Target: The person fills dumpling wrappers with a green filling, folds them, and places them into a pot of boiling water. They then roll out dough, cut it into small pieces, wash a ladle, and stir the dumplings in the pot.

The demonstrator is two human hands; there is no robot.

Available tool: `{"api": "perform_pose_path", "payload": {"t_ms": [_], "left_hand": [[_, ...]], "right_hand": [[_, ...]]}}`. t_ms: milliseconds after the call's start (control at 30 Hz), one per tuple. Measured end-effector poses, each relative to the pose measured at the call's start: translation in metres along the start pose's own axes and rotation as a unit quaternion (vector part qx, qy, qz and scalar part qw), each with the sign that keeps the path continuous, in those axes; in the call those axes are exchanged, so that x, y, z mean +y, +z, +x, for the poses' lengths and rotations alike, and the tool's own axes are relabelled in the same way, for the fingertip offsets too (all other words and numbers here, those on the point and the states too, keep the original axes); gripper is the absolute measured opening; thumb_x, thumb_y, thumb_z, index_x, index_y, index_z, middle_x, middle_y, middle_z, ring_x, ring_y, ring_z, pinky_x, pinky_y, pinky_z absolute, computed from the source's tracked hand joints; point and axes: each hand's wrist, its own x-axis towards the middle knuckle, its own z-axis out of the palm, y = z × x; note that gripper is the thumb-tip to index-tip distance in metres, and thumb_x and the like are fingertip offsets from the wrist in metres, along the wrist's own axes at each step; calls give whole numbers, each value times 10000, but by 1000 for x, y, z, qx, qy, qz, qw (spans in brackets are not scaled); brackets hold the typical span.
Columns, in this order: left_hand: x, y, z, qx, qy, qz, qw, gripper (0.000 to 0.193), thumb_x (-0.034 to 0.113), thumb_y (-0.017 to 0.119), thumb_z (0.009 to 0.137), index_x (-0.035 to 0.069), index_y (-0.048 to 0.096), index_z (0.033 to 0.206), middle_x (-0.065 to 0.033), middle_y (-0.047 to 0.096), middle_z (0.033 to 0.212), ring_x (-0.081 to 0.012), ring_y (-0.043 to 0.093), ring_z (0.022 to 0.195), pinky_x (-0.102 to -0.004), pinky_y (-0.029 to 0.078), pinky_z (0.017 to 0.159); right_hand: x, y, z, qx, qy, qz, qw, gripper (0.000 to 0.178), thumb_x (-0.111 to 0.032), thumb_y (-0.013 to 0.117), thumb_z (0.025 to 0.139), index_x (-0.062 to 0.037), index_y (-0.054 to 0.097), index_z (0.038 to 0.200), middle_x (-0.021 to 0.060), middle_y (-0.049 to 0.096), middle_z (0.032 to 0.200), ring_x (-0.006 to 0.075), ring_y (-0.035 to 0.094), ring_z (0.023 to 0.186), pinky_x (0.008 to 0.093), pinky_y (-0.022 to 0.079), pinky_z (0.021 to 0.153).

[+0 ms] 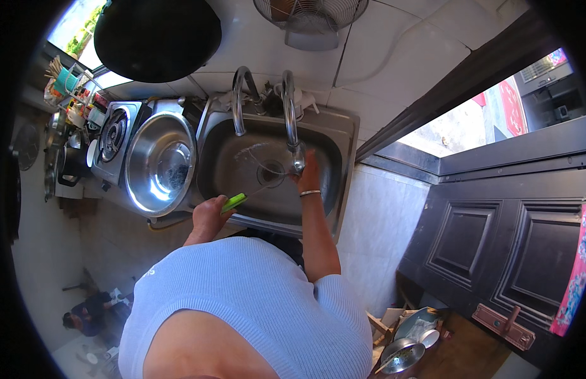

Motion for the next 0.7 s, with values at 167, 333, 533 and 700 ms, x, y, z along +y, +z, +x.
{"api": "perform_pose_path", "payload": {"t_ms": [167,333,533,700], "left_hand": [[5,-6,-1,-63,-23,-165,984,312,298,757,801,27,626,884,-143,679,784,-321,672,733,-408,507,638],[-9,0,13,-220,-86,-410,881,338,342,654,910,31,586,800,-32,570,609,-131,554,552,-300,430,505],[-26,16,23,-351,-138,-510,773,342,403,568,955,82,597,841,28,472,551,-85,418,464,-249,337,447],[-8,26,58,-373,-67,-432,818,361,401,644,902,70,575,775,-4,515,562,-107,461,451,-249,338,422]], "right_hand": [[-10,4,15,-137,94,244,956,622,-656,493,883,-84,570,1115,107,650,984,234,622,802,335,512,579],[17,-18,48,-167,152,344,911,503,-570,483,929,-82,606,912,73,657,789,172,615,670,276,447,473],[17,30,-10,-77,86,299,947,342,-429,503,964,-108,618,938,51,658,827,151,618,696,248,456,499],[-7,25,-55,-125,-13,-23,992,193,-282,560,953,-99,618,973,54,671,905,137,632,732,235,475,530]]}}
